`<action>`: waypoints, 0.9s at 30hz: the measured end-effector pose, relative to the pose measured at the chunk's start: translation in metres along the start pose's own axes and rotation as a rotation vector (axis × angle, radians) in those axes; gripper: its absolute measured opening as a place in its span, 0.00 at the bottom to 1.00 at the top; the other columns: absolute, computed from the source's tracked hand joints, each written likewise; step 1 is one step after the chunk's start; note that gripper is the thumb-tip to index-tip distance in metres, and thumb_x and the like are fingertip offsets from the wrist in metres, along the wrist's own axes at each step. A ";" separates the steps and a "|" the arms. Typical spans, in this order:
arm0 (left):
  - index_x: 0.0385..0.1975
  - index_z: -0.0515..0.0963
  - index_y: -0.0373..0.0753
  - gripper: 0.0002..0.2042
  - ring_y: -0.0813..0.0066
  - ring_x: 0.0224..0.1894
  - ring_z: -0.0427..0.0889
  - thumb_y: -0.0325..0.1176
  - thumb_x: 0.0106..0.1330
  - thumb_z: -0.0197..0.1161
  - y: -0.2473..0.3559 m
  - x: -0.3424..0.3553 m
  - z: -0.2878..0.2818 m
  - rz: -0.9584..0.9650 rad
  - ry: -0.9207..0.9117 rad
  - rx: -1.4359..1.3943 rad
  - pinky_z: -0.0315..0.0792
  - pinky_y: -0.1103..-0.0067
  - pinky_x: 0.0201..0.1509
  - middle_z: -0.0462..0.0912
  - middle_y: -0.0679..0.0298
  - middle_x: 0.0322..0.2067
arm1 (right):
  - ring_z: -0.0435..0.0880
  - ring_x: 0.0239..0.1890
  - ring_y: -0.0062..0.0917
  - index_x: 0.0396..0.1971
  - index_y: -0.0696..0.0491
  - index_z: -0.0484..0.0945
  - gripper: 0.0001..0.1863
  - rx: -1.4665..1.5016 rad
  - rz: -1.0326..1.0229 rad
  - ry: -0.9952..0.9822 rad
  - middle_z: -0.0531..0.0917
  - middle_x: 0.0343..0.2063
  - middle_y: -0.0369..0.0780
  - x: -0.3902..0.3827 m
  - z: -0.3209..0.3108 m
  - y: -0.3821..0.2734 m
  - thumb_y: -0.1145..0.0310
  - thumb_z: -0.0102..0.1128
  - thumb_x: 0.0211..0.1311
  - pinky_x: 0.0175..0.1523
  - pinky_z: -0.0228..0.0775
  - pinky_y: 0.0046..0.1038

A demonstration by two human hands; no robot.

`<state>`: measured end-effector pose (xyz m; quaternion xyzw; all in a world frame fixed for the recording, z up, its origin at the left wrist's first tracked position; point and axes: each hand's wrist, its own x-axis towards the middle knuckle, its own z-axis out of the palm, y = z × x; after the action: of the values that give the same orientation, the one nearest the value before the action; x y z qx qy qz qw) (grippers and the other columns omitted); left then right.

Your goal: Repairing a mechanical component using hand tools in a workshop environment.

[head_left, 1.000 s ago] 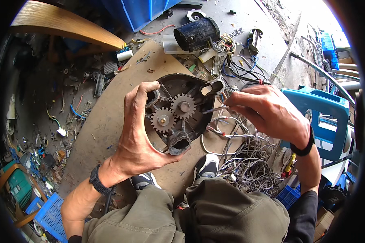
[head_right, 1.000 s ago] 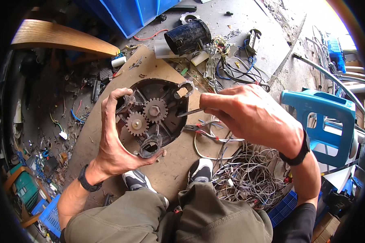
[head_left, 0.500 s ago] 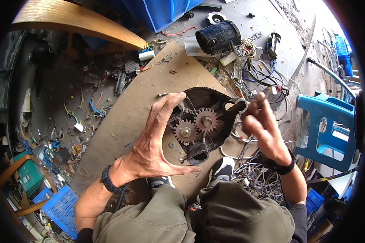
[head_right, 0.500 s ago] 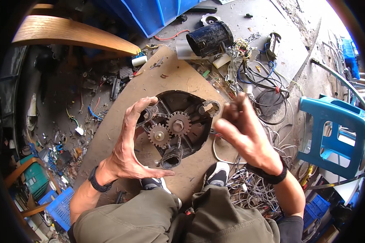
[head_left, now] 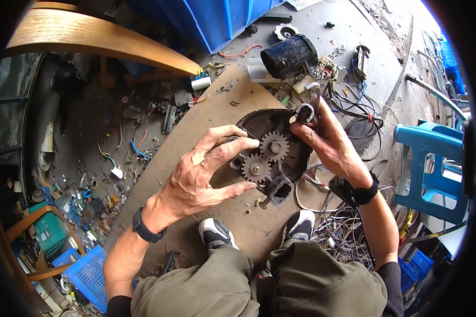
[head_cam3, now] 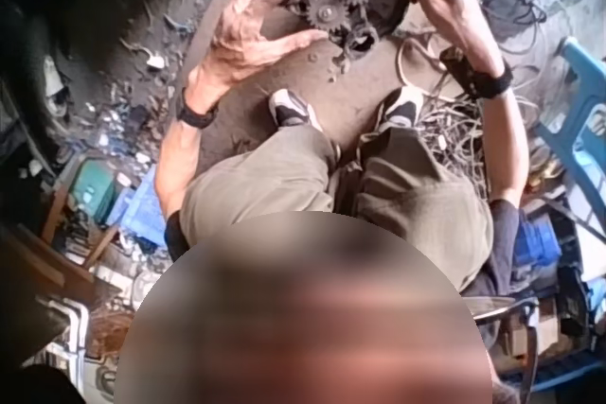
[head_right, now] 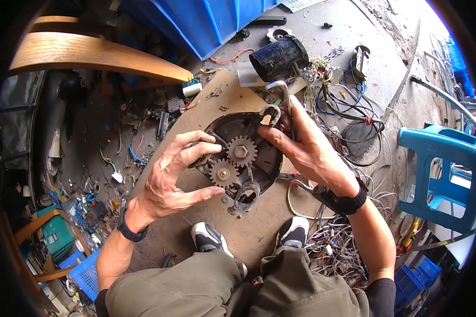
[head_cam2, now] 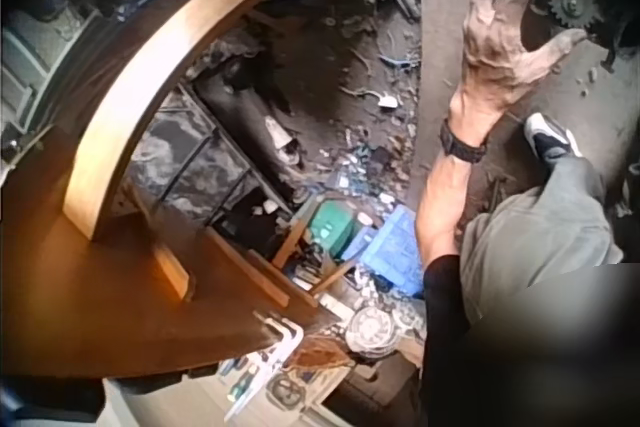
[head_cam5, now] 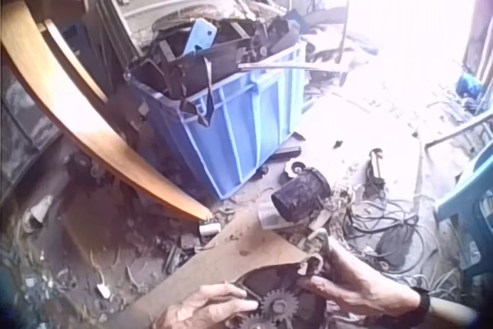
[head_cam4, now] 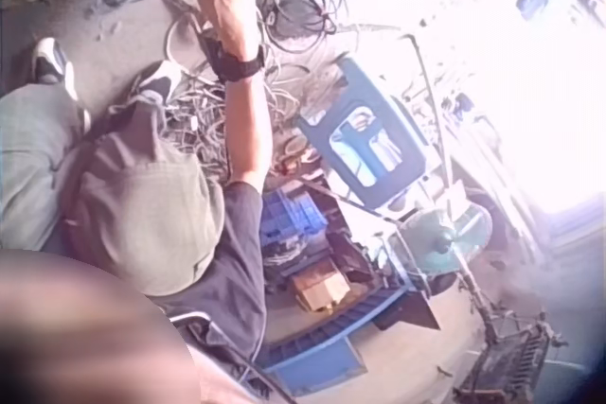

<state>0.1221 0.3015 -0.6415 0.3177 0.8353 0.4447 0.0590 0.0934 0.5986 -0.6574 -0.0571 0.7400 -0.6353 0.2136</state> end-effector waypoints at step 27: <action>0.49 0.81 0.44 0.25 0.56 0.56 0.84 0.37 0.53 0.85 0.010 0.006 0.006 -0.066 -0.039 0.005 0.82 0.66 0.58 0.79 0.58 0.57 | 0.56 0.34 0.12 0.36 0.47 0.63 0.21 0.358 0.021 -0.007 0.59 0.32 0.26 0.010 -0.005 0.022 0.59 0.71 0.73 0.36 0.53 0.20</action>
<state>0.1243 0.3128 -0.6365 0.2986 0.8452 0.4342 0.0891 0.0861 0.6038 -0.6806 -0.0128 0.6150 -0.7544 0.2293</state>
